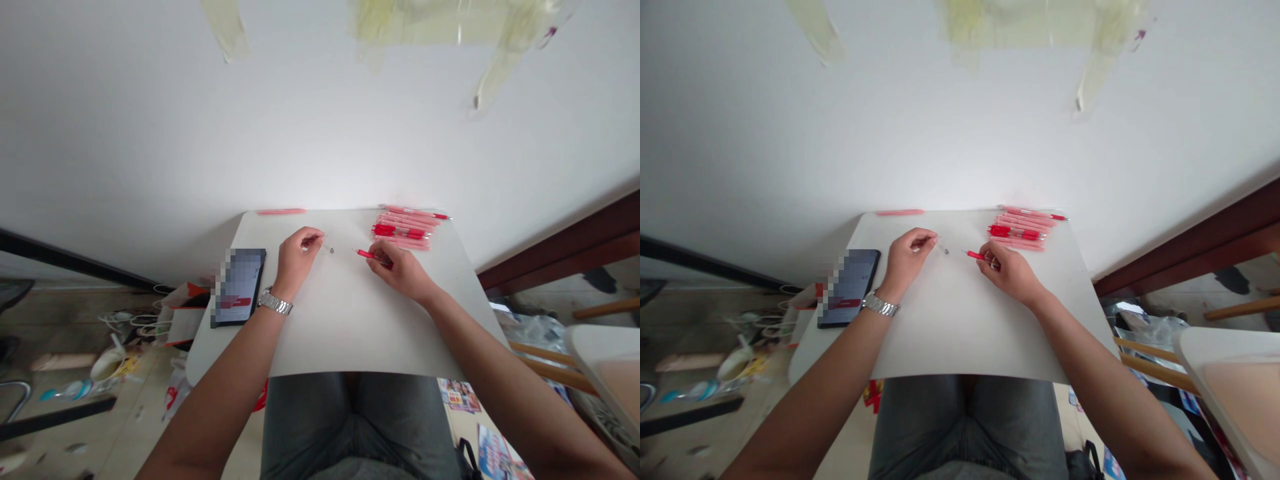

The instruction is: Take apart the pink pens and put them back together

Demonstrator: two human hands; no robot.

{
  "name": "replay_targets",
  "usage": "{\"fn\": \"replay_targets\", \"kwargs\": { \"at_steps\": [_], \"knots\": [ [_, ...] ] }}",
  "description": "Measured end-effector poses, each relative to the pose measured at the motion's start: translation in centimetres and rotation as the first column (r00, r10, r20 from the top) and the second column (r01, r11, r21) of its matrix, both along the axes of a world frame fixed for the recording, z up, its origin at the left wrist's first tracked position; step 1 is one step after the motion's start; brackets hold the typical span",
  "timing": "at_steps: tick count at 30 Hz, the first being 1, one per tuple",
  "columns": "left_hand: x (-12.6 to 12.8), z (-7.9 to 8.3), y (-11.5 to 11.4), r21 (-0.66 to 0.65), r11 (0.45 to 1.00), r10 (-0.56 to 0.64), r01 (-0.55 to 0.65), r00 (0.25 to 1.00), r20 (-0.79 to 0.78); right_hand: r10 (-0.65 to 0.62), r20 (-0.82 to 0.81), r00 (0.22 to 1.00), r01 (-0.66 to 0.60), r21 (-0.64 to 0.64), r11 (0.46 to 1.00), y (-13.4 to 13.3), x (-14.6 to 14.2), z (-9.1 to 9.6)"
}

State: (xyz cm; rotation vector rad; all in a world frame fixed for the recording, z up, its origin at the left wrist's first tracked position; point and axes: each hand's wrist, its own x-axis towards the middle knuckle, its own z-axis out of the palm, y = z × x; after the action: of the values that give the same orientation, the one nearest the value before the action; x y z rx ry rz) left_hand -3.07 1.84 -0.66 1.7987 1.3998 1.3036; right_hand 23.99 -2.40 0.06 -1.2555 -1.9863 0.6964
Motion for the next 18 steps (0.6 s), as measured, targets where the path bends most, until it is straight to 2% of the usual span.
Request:
{"fn": "replay_targets", "kwargs": {
  "at_steps": [5, 10, 18],
  "knots": [
    [-0.17, -0.34, -0.08, -0.048, 0.998, -0.035, 0.031, 0.995, -0.093, -0.007, 0.011, 1.000, 0.007, 0.006, 1.000, 0.06, -0.03, 0.06],
    [-0.38, -0.77, 0.05, 0.034, 0.999, -0.023, 0.030, 0.980, -0.199, -0.002, 0.001, 1.000, 0.002, 0.016, 1.000, 0.09, -0.05, 0.02],
    [-0.32, -0.89, 0.12, 0.020, 0.998, -0.046, 0.052, 0.977, -0.209, -0.010, 0.004, 1.000, 0.010, 0.004, 1.000, -0.02, -0.13, 0.23]
  ]
}}
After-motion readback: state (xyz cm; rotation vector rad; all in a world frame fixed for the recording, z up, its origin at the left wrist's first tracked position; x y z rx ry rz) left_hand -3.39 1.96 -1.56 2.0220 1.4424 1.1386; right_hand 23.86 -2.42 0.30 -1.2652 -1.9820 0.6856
